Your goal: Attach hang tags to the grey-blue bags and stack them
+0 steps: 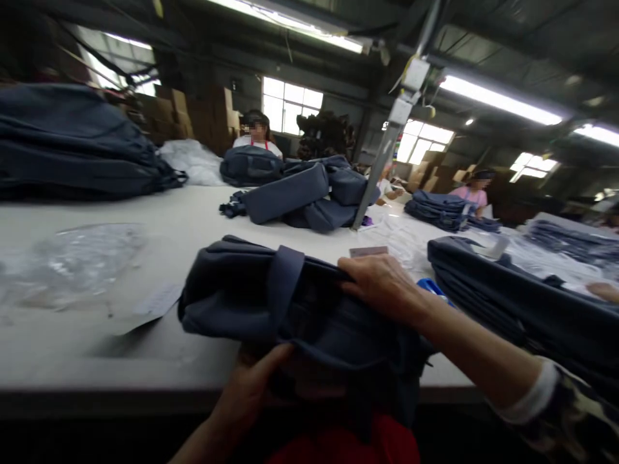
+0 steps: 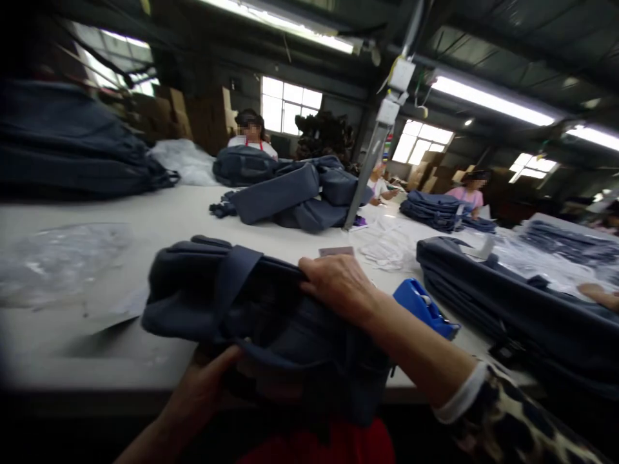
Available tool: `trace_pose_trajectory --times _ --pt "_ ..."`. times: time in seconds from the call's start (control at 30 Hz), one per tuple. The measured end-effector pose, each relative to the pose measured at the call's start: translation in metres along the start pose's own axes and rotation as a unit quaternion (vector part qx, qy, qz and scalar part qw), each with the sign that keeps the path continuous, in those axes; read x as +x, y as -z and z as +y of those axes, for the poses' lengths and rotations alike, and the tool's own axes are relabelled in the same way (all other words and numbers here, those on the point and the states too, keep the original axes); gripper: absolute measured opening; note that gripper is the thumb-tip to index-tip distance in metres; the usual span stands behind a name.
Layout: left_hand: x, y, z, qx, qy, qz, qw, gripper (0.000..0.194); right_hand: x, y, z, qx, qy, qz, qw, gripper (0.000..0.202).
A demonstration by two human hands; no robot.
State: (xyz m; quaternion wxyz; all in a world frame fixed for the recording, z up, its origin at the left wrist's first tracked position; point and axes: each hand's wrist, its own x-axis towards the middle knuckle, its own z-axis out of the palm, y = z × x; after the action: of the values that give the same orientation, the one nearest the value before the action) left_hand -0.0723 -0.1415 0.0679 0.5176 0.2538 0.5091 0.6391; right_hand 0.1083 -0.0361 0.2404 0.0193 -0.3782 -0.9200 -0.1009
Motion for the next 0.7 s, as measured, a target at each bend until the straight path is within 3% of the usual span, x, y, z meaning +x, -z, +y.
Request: trace_pose_trajectory --times 0.1,0.2,0.27,0.33,0.47,0.53,0.6,0.7 --pt "-0.011 0.006 -0.008 -0.044 0.050 -0.031 0.997 0.056 0.003 -0.018 0.007 -0.108 0.057 0.051 0.991 0.018" --pt "-0.018 0.007 -0.016 0.007 0.112 -0.180 0.977 0.045 -0.005 -0.046 0.008 -0.137 0.087 0.080 0.984 0.021" --pt "-0.024 0.016 -0.013 0.135 0.090 -0.302 0.940 0.036 -0.013 -0.064 0.010 -0.133 0.087 0.073 0.985 0.015" --pt "-0.032 0.027 0.000 0.283 0.002 -0.366 0.887 0.026 -0.019 -0.078 0.014 -0.127 0.089 0.054 0.986 0.010" --pt "-0.040 0.032 0.030 0.486 -0.246 -0.364 0.755 0.017 -0.024 -0.091 0.022 -0.118 0.089 0.039 0.988 0.008" --pt "-0.028 0.023 0.034 0.520 -0.318 -0.385 0.693 0.018 -0.023 -0.093 0.022 -0.107 0.081 0.040 0.990 0.009" --pt "-0.002 0.011 0.024 0.526 -0.341 -0.389 0.675 0.021 -0.021 -0.094 0.019 -0.094 0.080 0.038 0.992 0.011" --pt "0.049 -0.003 -0.010 0.521 -0.344 -0.321 0.712 0.036 -0.016 -0.099 0.012 -0.046 0.067 0.026 0.996 0.013"
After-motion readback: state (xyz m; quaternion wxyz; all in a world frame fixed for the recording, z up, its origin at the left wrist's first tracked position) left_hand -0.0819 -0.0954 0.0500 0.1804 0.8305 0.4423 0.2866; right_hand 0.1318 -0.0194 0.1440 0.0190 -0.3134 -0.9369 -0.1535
